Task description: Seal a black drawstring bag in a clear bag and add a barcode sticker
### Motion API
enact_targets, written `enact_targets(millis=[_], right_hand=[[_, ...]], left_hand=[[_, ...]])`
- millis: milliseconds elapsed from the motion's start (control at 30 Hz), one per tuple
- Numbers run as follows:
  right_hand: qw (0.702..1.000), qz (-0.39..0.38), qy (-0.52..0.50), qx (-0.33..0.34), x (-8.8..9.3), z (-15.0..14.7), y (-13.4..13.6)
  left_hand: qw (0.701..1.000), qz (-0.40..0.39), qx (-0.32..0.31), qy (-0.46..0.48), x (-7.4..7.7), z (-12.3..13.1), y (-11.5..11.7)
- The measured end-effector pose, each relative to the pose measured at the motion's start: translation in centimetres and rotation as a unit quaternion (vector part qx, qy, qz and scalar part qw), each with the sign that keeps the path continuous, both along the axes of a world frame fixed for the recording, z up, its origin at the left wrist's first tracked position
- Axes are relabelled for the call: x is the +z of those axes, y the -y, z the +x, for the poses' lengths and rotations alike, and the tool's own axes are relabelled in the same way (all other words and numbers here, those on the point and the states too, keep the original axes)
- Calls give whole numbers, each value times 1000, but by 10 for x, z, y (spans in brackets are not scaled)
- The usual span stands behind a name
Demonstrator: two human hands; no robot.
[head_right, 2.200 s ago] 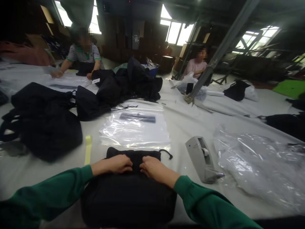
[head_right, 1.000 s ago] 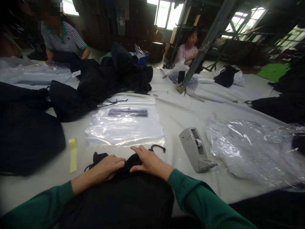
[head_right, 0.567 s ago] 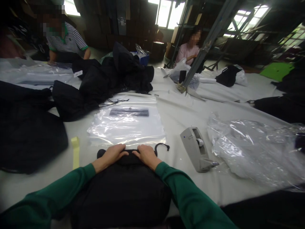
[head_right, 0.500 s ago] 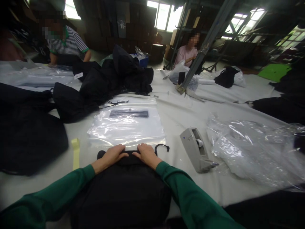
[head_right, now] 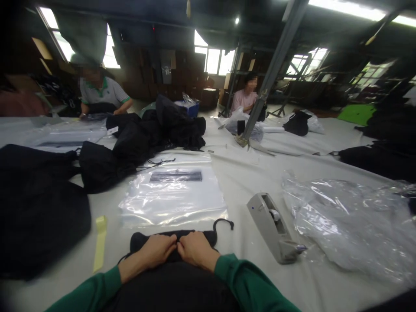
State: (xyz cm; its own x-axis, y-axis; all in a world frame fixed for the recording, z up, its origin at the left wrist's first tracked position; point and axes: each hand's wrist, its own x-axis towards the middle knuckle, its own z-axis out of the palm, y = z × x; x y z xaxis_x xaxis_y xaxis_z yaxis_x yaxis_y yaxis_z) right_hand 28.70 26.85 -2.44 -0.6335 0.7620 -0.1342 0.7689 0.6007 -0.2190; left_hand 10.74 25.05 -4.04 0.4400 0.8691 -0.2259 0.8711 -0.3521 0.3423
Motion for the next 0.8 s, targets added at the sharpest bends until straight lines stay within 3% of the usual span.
enact_targets(millis=[167,267,500,600,800], right_hand=[[997,22,-65,-30,1,5,-1],[989,26,-132,-58,3,11,-10],[960,43,-227,-157,4,28,-90],[956,45,-219,-189,-9,28,-112],[947,79,-171,-260,-50,16,-121]], left_hand=[[998,25,14,52,4,2,-4],[993,50,49,93,9,-10,-16],[983,74,149,80,1,-75,-78],[983,75,160,57,-17,-87,-97],[967,62,237,-68,-85,-86,-126]])
